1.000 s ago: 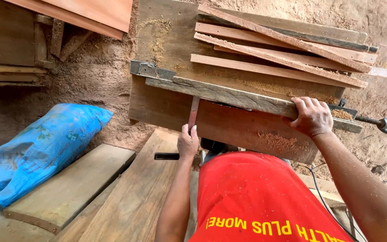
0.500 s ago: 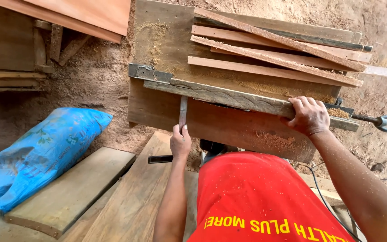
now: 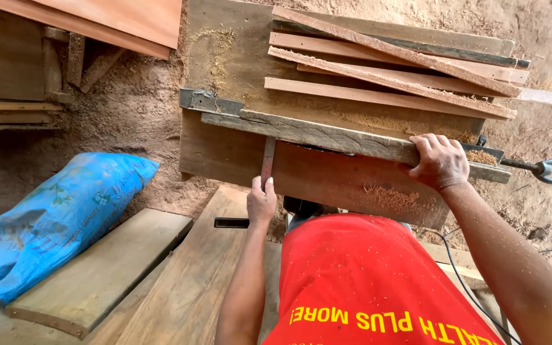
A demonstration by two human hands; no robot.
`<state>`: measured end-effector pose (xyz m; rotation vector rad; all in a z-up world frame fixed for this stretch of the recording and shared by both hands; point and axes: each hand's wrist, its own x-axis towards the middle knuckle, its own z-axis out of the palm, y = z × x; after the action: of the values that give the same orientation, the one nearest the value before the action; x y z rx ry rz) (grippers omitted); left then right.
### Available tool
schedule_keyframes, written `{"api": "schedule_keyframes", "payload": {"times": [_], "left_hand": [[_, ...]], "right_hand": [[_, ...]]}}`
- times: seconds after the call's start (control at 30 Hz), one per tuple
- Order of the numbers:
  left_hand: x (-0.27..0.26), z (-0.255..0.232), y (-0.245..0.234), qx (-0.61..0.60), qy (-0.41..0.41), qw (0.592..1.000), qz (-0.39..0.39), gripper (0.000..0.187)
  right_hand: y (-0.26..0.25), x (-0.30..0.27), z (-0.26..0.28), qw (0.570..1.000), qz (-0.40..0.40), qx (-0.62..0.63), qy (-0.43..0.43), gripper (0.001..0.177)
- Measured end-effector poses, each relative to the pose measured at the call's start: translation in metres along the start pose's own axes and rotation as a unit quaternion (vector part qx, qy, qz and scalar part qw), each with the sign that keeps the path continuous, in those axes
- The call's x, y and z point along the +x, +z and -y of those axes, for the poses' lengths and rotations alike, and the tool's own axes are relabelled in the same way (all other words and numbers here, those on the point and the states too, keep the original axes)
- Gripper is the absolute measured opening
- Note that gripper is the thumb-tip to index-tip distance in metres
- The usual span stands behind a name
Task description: Measuring and organizing wood planks on a workbench in a workshop.
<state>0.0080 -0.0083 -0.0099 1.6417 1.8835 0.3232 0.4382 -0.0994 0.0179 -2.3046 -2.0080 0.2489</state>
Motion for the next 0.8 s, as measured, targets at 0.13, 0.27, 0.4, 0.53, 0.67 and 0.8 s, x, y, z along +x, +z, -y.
{"api": "schedule_keyframes", "payload": {"times": [0.13, 0.27, 0.4, 0.53, 0.67, 0.8], "left_hand": [[-0.0021, -0.0055, -0.0061, -0.008, 0.011, 1.0, 0.022, 0.03], [-0.0021, -0.0053, -0.0037, -0.012, -0.007, 0.999, 0.032, 0.031], [-0.0034, -0.0033, -0.0006, -0.04, -0.008, 0.999, 0.029, 0.031], [-0.0037, -0.0014, 0.0001, -0.068, -0.002, 0.997, 0.028, 0.03], [-0.0032, -0.0024, -0.0018, -0.065, -0.007, 0.997, 0.033, 0.03], [-0.0028, -0.0008, -0.0026, -0.057, -0.015, 0.997, 0.041, 0.03]], "right_hand": [[-0.0013, 0.0014, 0.0004, 1.0, 0.005, -0.003, 0.001, 0.067], [-0.0004, 0.002, -0.0004, 1.0, 0.018, -0.005, 0.004, 0.069], [-0.0009, 0.0025, -0.0009, 1.0, 0.015, -0.005, -0.001, 0.067], [-0.0009, 0.0033, -0.0013, 1.0, 0.012, 0.0, -0.003, 0.066], [-0.0008, 0.003, -0.0018, 1.0, 0.016, -0.005, -0.001, 0.067], [0.002, 0.0022, -0.0035, 1.0, 0.013, 0.001, -0.006, 0.067]]}}
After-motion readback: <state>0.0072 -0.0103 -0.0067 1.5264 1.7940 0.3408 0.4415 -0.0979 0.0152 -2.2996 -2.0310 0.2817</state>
